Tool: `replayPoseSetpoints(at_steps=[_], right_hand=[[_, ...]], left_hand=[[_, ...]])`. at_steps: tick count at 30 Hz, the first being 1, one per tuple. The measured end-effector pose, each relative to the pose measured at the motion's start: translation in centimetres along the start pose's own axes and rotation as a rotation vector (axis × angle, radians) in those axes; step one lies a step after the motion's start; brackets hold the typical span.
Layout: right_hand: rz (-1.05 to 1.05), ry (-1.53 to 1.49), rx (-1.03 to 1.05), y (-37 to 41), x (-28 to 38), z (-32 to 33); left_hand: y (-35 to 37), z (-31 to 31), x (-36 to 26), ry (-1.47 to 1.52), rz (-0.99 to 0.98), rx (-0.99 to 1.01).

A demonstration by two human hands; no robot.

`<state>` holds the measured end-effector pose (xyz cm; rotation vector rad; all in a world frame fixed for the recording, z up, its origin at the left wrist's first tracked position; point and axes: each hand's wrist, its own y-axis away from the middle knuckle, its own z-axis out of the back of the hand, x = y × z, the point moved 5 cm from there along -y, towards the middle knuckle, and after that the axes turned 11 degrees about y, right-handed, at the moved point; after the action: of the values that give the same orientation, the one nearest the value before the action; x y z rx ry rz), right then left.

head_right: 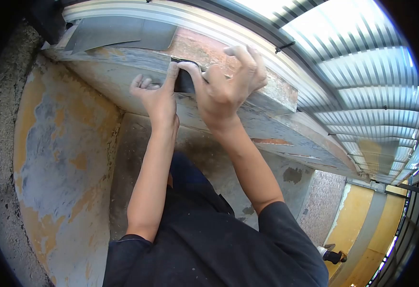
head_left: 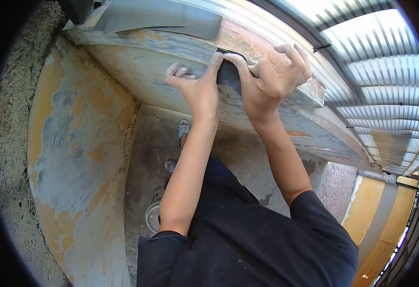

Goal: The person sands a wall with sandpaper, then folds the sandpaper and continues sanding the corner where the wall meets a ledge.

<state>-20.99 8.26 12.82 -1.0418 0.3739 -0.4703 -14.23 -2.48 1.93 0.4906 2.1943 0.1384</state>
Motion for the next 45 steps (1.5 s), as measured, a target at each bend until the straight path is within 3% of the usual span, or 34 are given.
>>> replayPoseSetpoints(at_steps=[3, 5, 7, 10, 14, 15, 19, 21, 25, 28, 29, 31, 34, 39, 43, 45], right_hand=[[-0.027, 0.045, 0.001, 1.7, -2.5, 2.0], [-0.082, 0.157, 0.020, 2.1, -4.1, 3.8], [-0.058, 0.131, 0.018, 1.9, -3.4, 3.3], [-0.033, 0.062, -0.010, 0.5, -1.0, 0.8], [-0.041, 0.087, -0.027, 1.2, -1.7, 1.7], [-0.038, 0.101, -0.019, 1.7, -2.5, 2.3], [-0.048, 0.158, 0.021, 2.3, -4.2, 3.2], [-0.030, 0.066, 0.044, 1.0, -2.0, 1.6], [-0.052, 0.048, 0.010, -0.3, 0.4, 0.3], [-0.082, 0.103, 0.038, 2.4, -3.3, 3.0], [-0.100, 0.150, 0.044, 3.1, -4.3, 3.7], [-0.059, 0.172, 0.050, 3.4, -5.0, 4.0], [-0.038, 0.168, 0.041, 2.2, -3.1, 2.6], [-0.017, 0.081, -0.019, 0.3, 0.9, -0.3], [-0.017, 0.101, -0.007, 1.6, -1.9, 1.8], [-0.067, 0.198, 0.085, 2.5, -3.6, 3.6]], left_hand=[[2.1, -0.6, 3.4, -0.169, -0.003, 0.074], [4.6, -1.7, 4.8, -0.321, 0.105, 0.074], [4.2, -1.6, 4.0, -0.315, -0.009, 0.065], [1.3, -0.4, 0.9, -0.245, -0.048, -0.030], [1.7, -0.9, 1.4, -0.085, -0.026, 0.031], [2.7, -1.0, 2.8, -0.238, -0.059, 0.069], [4.1, -1.6, 3.8, -0.307, 0.000, 0.060], [2.1, -0.7, 1.9, -0.203, -0.133, -0.004], [0.4, 0.0, 0.4, -0.099, -0.124, -0.008], [3.4, -1.3, 3.0, -0.298, -0.192, 0.105], [4.5, -1.6, 4.1, -0.317, -0.096, 0.113], [5.2, -2.0, 4.6, -0.355, -0.088, 0.086], [3.3, -1.1, 2.5, -0.317, -0.217, 0.078], [-0.6, 0.6, -1.3, -0.221, -0.173, -0.055], [1.9, -0.4, 1.9, -0.184, -0.174, 0.001], [4.1, -1.3, 3.7, -0.314, -0.164, 0.090]])
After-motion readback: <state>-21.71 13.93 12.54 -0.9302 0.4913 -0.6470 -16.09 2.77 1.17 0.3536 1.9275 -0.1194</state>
